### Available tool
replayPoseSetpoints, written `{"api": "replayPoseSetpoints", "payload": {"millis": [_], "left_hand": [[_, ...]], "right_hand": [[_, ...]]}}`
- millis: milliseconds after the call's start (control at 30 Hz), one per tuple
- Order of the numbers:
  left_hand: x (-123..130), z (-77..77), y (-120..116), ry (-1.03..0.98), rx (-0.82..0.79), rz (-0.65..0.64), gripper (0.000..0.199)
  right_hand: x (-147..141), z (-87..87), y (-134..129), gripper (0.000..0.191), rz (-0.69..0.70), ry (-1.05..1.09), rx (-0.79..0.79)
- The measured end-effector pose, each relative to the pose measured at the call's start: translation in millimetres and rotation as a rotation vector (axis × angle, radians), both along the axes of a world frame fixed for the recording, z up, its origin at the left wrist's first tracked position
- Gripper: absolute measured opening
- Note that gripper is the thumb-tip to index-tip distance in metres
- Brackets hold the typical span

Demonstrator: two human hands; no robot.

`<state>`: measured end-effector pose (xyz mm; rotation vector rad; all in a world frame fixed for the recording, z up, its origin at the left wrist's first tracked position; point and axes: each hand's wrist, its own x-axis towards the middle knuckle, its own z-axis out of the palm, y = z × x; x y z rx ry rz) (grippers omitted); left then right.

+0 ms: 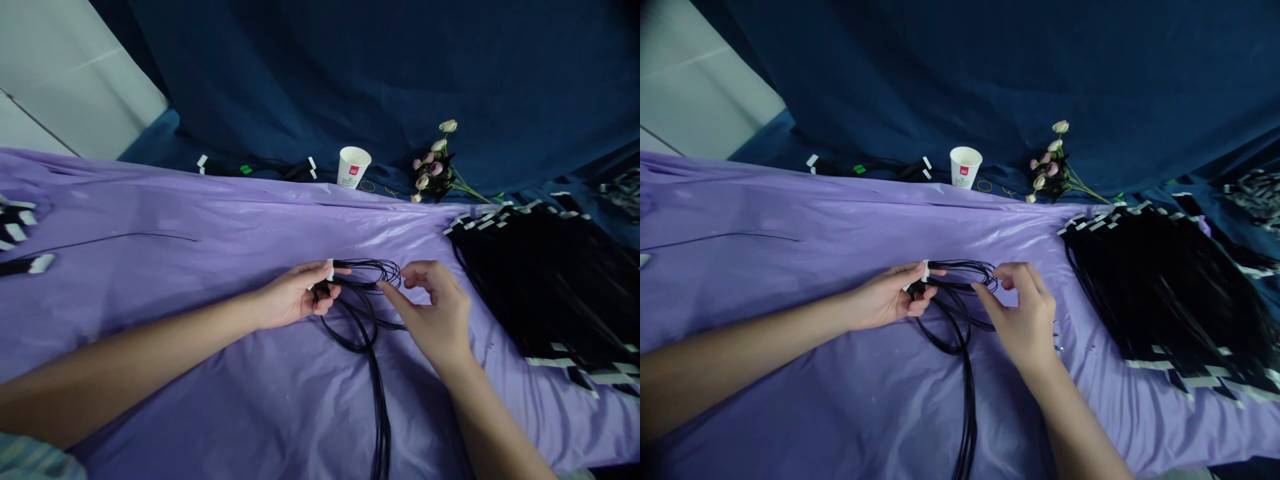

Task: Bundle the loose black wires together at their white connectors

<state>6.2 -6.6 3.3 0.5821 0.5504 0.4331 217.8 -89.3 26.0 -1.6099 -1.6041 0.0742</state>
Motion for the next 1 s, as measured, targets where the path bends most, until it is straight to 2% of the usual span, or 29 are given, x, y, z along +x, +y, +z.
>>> {"api": "replayPoseSetpoints", "payload": {"millis": [67, 133, 233, 333, 433, 600, 1000], "left_hand": [[0, -0.6, 0, 0.001, 0.004, 0.025, 0.034], [-1, -0.9, 0, 0.003, 0.002, 0.046, 0.034], [-1, -0.3, 1, 0.008, 0.001, 0.062, 0.034], [-1, 0.9, 1, 0.006, 0.021, 0.053, 0.036], [0, 2.2, 1, 0.003, 0.044, 0.042, 0.038], [0, 2.1, 0, 0.005, 0.046, 0.035, 0.036], [-3, -4.9, 3, -0.038, 0.036, -0.034, 0.035]], "right_hand": [[2, -0.8, 0, 0.023, -0.007, -0.049, -0.025], [1, -1.5, -1, 0.022, 0.048, -0.031, -0.146], [-2, -2.5, -2, 0.012, 0.168, 0.098, -0.345], [-9, -2.7, 0, 0.013, 0.297, 0.236, -0.426], [-18, -2.6, 2, 0.018, 0.385, 0.277, -0.428], [-29, -4.6, 6, 0.016, 0.350, 0.165, -0.359], [-34, -7.5, 4, 0.019, 0.353, 0.190, -0.431]]}}
